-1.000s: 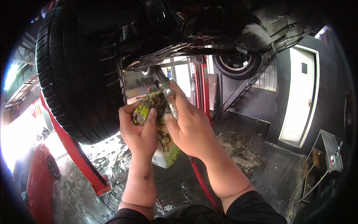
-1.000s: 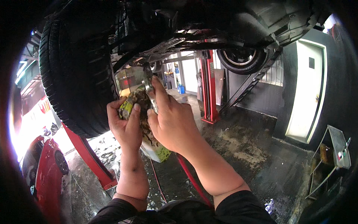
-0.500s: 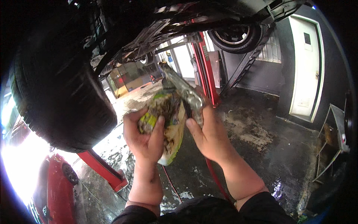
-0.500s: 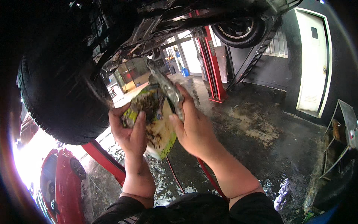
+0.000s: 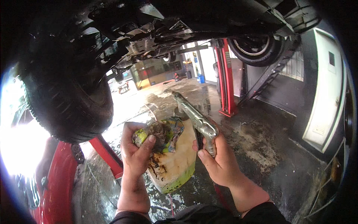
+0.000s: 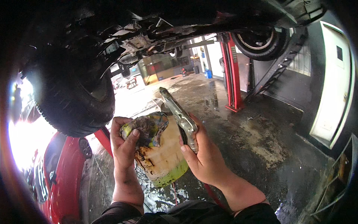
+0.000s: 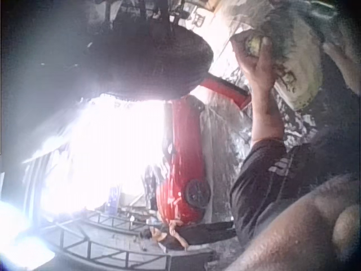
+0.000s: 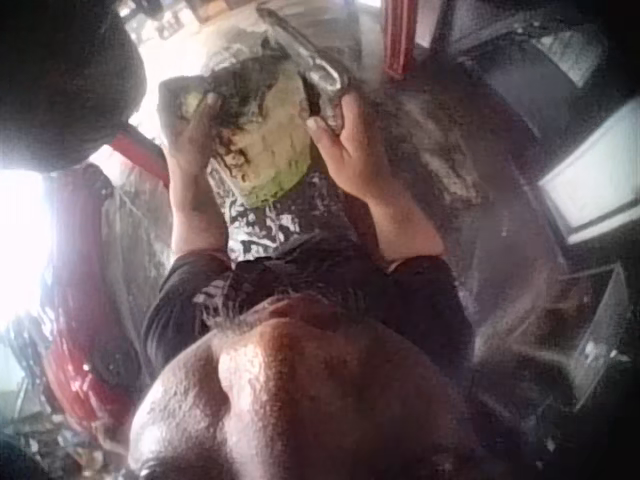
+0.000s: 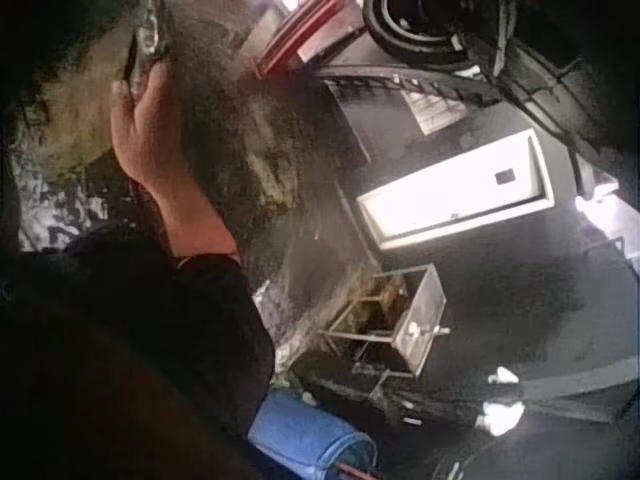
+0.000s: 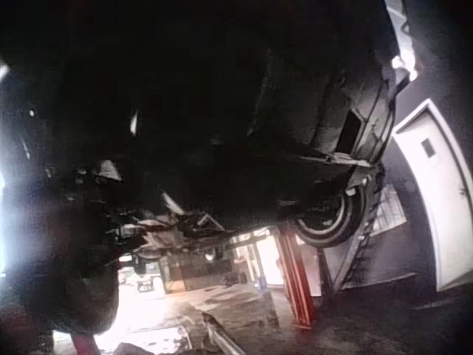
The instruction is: The person uses a pressure washer to clean the undercarriage of a car raised on a lift. They direct the spray at various components beneath the vehicle, moving the nozzle to cover different areas while holding a cloth in the other hand.
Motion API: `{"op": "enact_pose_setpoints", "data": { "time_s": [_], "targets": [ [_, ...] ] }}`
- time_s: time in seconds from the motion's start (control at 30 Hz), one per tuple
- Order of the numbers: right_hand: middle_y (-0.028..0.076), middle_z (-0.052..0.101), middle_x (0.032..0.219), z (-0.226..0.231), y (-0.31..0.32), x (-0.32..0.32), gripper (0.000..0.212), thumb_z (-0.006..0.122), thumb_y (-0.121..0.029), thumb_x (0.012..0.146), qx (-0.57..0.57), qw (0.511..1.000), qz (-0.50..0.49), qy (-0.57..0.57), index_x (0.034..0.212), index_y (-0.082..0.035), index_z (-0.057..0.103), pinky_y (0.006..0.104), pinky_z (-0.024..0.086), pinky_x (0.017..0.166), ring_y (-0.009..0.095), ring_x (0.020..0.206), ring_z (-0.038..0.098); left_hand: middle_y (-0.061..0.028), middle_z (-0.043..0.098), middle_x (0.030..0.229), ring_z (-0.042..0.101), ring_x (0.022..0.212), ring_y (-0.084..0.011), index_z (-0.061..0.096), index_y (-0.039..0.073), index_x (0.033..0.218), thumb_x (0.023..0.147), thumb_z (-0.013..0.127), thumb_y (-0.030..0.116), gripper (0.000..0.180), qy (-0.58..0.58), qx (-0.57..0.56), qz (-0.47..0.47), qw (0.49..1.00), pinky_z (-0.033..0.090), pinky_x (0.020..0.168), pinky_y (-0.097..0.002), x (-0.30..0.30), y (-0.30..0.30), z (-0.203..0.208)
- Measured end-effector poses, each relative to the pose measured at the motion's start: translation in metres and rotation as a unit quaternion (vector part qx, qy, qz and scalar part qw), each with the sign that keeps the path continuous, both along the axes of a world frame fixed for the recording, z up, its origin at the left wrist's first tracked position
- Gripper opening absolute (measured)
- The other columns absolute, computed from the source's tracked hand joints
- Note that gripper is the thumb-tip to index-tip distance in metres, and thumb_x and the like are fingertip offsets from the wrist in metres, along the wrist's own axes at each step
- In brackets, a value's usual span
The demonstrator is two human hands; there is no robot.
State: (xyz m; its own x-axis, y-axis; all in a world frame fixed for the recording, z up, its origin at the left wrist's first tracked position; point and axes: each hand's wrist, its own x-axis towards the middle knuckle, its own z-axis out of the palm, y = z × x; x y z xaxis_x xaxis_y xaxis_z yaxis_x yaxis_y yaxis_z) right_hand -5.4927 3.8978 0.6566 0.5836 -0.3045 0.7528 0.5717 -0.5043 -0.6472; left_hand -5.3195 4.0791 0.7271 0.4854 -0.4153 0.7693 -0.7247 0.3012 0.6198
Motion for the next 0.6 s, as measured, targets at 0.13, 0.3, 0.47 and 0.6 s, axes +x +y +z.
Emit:
{"op": "enact_pose_setpoints", "data": {
  "time_s": [0.13, 0.3, 0.47, 0.6],
  "targets": [
    [0.011, 0.059, 0.130, 0.005, -0.016, -0.036, 0.072, 0.054, 0.001, 0.104, 0.081, 0.994, 0.066, -0.014, 0.167, -0.003, 0.020, 0.0356, 0.050, 0.104, 0.017, 0.115, 0.062, -0.0013, 0.061, 0.103, 0.054, 0.095, -0.0109, 0.059, 0.004, 0.117, 0.093, 0.076, 0.011, 0.031, 0.008, 0.010, -0.016, 1.000, 0.046, 0.087, -0.0284, -0.035, -0.011, 0.005],
    [0.013, 0.055, 0.137, 0.011, -0.015, -0.078, 0.077, 0.056, 0.002, 0.102, 0.055, 0.993, 0.072, -0.074, 0.168, -0.002, 0.017, 0.0356, 0.048, 0.108, 0.017, 0.119, 0.061, -0.0011, 0.061, 0.102, 0.053, 0.096, -0.0108, 0.058, 0.004, 0.118, 0.092, 0.077, 0.012, 0.033, -0.022, 0.021, -0.022, 0.999, 0.045, 0.087, -0.0283, -0.068, -0.005, 0.011],
    [0.023, 0.031, 0.167, 0.010, 0.014, -0.105, 0.083, 0.057, 0.005, 0.097, 0.064, 0.995, 0.057, -0.050, 0.167, 0.002, 0.012, 0.0392, 0.042, 0.118, 0.026, 0.144, 0.051, -0.0010, 0.059, 0.104, 0.052, 0.096, -0.0107, 0.058, 0.004, 0.116, 0.090, 0.079, 0.013, 0.034, -0.030, 0.005, -0.027, 0.999, 0.043, 0.090, -0.0271, -0.100, 0.011, 0.018],
    [0.023, 0.032, 0.167, 0.004, 0.032, -0.109, 0.082, 0.057, 0.003, 0.100, 0.092, 0.992, 0.064, -0.051, 0.168, -0.002, 0.012, 0.0389, 0.045, 0.116, 0.025, 0.140, 0.056, -0.0007, 0.058, 0.103, 0.052, 0.095, -0.0105, 0.059, 0.004, 0.115, 0.088, 0.081, 0.013, 0.036, -0.082, 0.005, 0.029, 0.996, 0.043, 0.090, -0.0270, -0.111, 0.026, 0.016]
  ]
}}
